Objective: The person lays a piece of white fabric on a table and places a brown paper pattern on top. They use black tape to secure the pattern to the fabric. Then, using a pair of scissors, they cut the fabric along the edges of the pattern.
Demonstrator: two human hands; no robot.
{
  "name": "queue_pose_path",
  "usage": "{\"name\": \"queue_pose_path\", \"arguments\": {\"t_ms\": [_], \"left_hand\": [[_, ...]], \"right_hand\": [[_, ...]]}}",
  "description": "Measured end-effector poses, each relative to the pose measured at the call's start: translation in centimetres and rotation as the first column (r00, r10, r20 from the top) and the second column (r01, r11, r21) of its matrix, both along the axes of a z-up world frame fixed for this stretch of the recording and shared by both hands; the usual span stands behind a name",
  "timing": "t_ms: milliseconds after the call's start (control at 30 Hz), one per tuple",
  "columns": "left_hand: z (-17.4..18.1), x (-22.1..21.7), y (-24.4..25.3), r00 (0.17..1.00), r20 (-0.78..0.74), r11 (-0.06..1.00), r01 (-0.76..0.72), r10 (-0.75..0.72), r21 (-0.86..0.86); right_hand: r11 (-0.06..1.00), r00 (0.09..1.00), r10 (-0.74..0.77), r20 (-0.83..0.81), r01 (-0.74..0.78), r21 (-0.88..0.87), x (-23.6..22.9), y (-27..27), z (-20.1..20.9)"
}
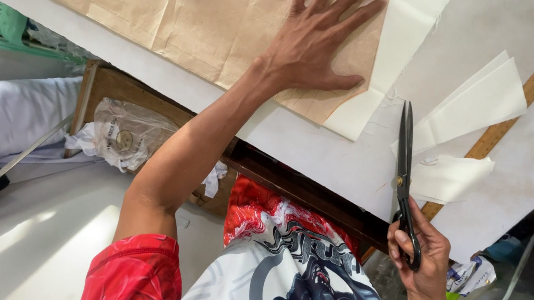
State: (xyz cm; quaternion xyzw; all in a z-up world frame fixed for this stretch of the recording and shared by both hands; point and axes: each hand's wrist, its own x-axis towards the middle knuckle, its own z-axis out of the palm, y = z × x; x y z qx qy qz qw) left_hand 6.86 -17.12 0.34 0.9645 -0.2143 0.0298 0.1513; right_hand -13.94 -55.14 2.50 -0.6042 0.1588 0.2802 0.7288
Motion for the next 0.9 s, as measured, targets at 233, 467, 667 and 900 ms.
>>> {"name": "queue_pose_path", "arguments": {"t_ms": [233,467,667,900], "left_hand": [[-0.5,0.1,0.0,0.997,-0.080,0.994,-0.010,0.018,0.106],[-0.6,0.2,-0.3,0.976,-0.210,0.988,-0.019,0.051,0.151],[-0.8,0.2,-0.6,0.944,-0.325,0.997,-0.031,0.052,0.069],[-1.7,0.1,-0.4,0.967,-0.250,0.998,-0.037,0.048,0.048]], "right_hand": [[0.999,1.000,-0.009,0.004,0.009,0.035,0.1,0.1,0.0],[0.999,0.999,0.032,0.015,-0.032,-0.023,0.4,-0.9,0.5],[0.997,0.997,0.058,-0.051,-0.060,-0.047,1.1,-4.3,0.5],[0.974,0.979,0.179,-0.098,-0.191,-0.123,4.4,-7.5,0.9]]}}
